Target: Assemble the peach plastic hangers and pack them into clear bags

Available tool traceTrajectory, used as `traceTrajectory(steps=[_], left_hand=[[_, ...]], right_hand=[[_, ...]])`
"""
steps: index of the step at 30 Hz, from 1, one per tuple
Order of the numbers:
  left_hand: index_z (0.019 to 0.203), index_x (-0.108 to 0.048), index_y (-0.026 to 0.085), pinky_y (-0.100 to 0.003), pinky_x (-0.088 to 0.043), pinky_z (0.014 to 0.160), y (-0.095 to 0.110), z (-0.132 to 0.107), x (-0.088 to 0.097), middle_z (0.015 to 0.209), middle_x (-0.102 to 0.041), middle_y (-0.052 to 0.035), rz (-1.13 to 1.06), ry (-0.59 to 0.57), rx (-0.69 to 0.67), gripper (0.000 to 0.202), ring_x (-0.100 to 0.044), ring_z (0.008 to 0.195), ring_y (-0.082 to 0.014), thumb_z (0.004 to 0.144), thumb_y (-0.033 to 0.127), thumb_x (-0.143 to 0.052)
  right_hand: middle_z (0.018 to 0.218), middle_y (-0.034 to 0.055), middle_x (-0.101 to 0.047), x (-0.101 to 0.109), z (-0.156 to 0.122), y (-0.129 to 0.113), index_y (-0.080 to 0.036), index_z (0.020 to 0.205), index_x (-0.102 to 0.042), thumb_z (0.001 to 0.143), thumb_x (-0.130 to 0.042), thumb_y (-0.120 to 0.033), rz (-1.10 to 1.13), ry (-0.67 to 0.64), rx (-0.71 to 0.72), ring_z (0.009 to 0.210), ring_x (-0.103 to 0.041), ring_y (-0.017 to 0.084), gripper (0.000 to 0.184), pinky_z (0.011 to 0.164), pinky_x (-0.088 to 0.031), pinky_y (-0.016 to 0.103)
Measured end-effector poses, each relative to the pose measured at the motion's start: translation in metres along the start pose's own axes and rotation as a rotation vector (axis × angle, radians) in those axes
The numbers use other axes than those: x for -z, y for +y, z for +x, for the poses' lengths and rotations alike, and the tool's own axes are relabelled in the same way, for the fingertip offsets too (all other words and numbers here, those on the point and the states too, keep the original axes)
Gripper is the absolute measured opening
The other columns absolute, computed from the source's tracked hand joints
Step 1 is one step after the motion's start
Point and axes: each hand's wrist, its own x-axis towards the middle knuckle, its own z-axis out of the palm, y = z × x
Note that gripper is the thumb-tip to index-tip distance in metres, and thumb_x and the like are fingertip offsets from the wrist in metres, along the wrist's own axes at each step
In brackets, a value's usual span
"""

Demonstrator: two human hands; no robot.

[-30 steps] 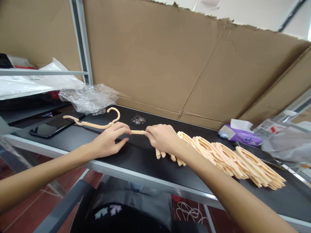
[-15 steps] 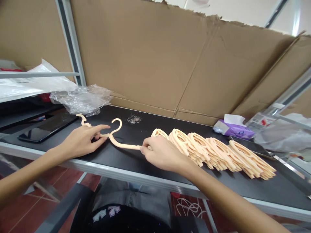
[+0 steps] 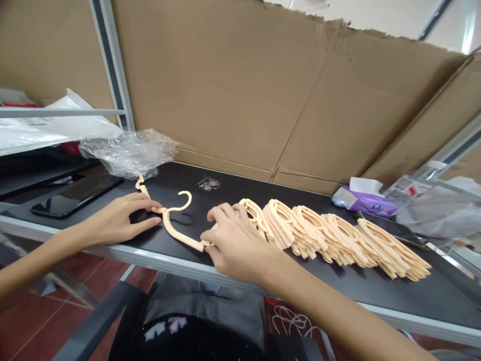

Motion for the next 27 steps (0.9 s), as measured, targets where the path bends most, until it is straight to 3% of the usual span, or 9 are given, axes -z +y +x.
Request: traceTrajectory(steps=[4,9,12,16,19,22,27], left_hand=[[0.108,-0.076,0.02,-0.037,-0.05,0.091,0.001,-0.001,0.0,0.104,-0.072,-0.0089,-0.006,-0.02,0.011,0.043,-0.066,0.1,-0.0257,0.093,0.055,-0.056],[0.11,-0.075,0.02,-0.038,-0.049,0.094,0.003,0.0,-0.001,0.106,-0.07,-0.01,-0.013,-0.022,0.042,0.051,-0.064,0.102,-0.0266,0.092,0.063,-0.054],[0.111,-0.075,0.021,-0.04,-0.049,0.097,0.001,-0.001,-0.001,0.109,-0.068,-0.0104,-0.014,-0.039,0.062,0.057,-0.063,0.104,-0.0281,0.088,0.069,-0.057],[0.105,-0.073,0.022,-0.04,-0.048,0.095,0.003,-0.003,-0.002,0.106,-0.067,-0.0091,-0.03,-0.055,0.083,0.057,-0.061,0.105,-0.0281,0.086,0.073,-0.058],[0.098,-0.07,0.021,-0.039,-0.048,0.09,0.011,-0.005,-0.002,0.101,-0.066,-0.0079,-0.008,-0.06,0.111,0.055,-0.061,0.101,-0.0275,0.085,0.074,-0.059],[0.094,-0.068,0.021,-0.038,-0.048,0.086,0.023,-0.007,-0.002,0.098,-0.065,-0.0073,0.026,-0.071,0.121,0.054,-0.061,0.097,-0.0271,0.085,0.073,-0.059],[0.105,-0.069,0.022,-0.04,-0.049,0.088,0.022,-0.008,0.002,0.105,-0.063,-0.0094,0.065,-0.094,0.132,0.059,-0.06,0.099,-0.0281,0.082,0.076,-0.059]], right_hand=[[0.128,0.0132,-0.056,-0.012,0.007,-0.002,-0.026,0.094,-0.081,0.092,-0.054,-0.008,-0.047,0.064,0.069,0.121,-0.045,0.03,0.033,0.092,-0.033,0.046],[0.111,0.0106,-0.06,-0.038,0.016,-0.002,-0.021,0.097,-0.077,0.085,-0.047,0.003,0.053,0.054,0.122,0.091,-0.052,0.019,0.04,0.075,-0.037,0.033],[0.103,0.0094,-0.065,-0.047,0.017,0.0,-0.016,0.095,-0.073,0.085,-0.045,0.004,0.103,0.073,0.175,0.085,-0.053,0.018,0.036,0.077,-0.04,0.033],[0.094,0.0064,-0.069,-0.043,0.011,-0.003,-0.016,0.088,-0.069,0.09,-0.047,-0.001,0.229,0.105,0.178,0.089,-0.058,0.019,0.026,0.084,-0.042,0.035],[0.098,0.0066,-0.07,-0.037,0.004,-0.012,-0.017,0.099,-0.069,0.091,-0.062,-0.021,0.318,0.114,0.088,0.093,-0.059,0.021,0.011,0.085,-0.044,0.037],[0.104,0.0089,-0.068,-0.035,-0.001,-0.021,-0.017,0.111,-0.067,0.084,-0.075,-0.041,0.31,0.097,0.054,0.096,-0.058,0.025,0.037,0.084,-0.044,0.04],[0.104,0.0081,-0.066,-0.041,-0.006,-0.024,-0.017,0.106,-0.067,0.095,-0.058,-0.019,0.288,0.088,0.089,0.096,-0.056,0.022,0.015,0.083,-0.044,0.039]])
